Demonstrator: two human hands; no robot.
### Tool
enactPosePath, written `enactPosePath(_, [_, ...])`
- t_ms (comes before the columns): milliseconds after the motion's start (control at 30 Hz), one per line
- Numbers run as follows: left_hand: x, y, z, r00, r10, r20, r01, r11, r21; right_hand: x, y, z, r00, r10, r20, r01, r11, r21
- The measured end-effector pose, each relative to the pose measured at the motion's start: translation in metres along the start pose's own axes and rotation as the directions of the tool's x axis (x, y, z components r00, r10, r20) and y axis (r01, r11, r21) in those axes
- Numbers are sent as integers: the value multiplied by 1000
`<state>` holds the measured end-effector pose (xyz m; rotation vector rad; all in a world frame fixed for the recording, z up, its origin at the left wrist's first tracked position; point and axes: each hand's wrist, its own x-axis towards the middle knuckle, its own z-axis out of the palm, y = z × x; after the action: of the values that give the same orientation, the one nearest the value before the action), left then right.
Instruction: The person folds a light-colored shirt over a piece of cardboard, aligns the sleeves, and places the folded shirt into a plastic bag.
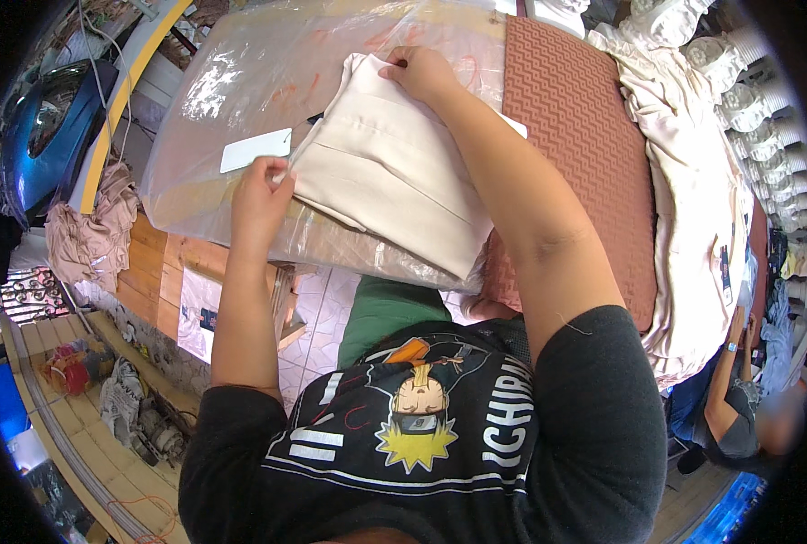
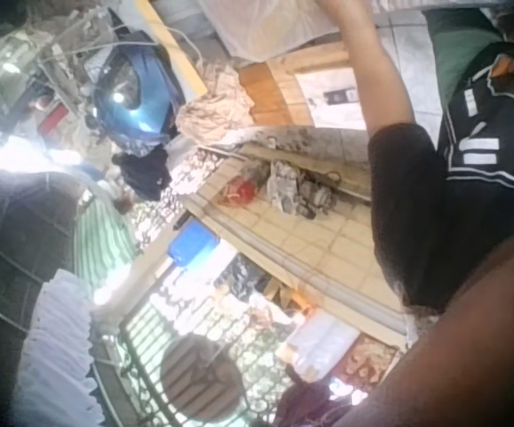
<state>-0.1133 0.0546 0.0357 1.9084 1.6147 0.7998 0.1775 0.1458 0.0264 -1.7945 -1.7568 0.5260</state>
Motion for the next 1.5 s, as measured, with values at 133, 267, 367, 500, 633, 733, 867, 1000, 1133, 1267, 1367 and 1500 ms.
enactPosePath(133, [30, 32, 19, 972, 227, -54, -223, 972, 68, -5, -3, -5, 1000, -3, -11, 4, 1000, 22])
enactPosePath(267, [97, 28, 69, 980, 200, 13, -200, 979, -40, -8, -15, -8, 1000, 18, -22, -16, 997, 72])
enactPosePath(367, [135, 27, 87, 974, 223, -34, -226, 964, -137, -8, -21, -11, 998, -33, -55, 36, 998, 53])
enactPosePath(500, [160, 25, 98, 986, 150, 78, -140, 984, -112, 4, -22, -11, 998, -52, -24, 55, 990, 128])
enactPosePath(633, [173, 27, 98, 983, 51, 178, -36, 995, -88, 12, -5, 0, 999, -38, 11, 35, 982, 185])
enactPosePath(733, [172, 27, 94, 986, 20, 168, -8, 998, -70, 14, 1, 11, 1000, -7, -11, 9, 985, 173])
enactPosePath(867, [159, 21, 78, 984, 179, -8, -179, 983, -37, 18, -2, 18, 1000, 17, 5, -18, 989, 146])
enactPosePath(1000, [78, 41, 50, 835, 550, 25, -549, 835, -28, 13, -2, 14, 1000, 15, 8, -16, 992, 128])
enactPosePath(1133, [5, 30, 73, 823, 550, 144, -568, 787, 241, 10, -8, 7, 999, 7, -39, -5, 999, 43])
enactPosePath(1267, [1, 27, 55, 882, 441, 165, -467, 777, 423, -24, -33, -17, 977, -151, -153, 136, 985, -103])
enactPosePath(1367, [-4, 14, 27, 936, 344, 79, -336, 801, 495, -73, -49, -53, 922, -339, -187, 311, 936, -163])
enactPosePath(1500, [-25, 17, 14, 886, 463, -44, -445, 872, 205, -147, -35, -97, 959, -190, -210, 152, 971, -185])
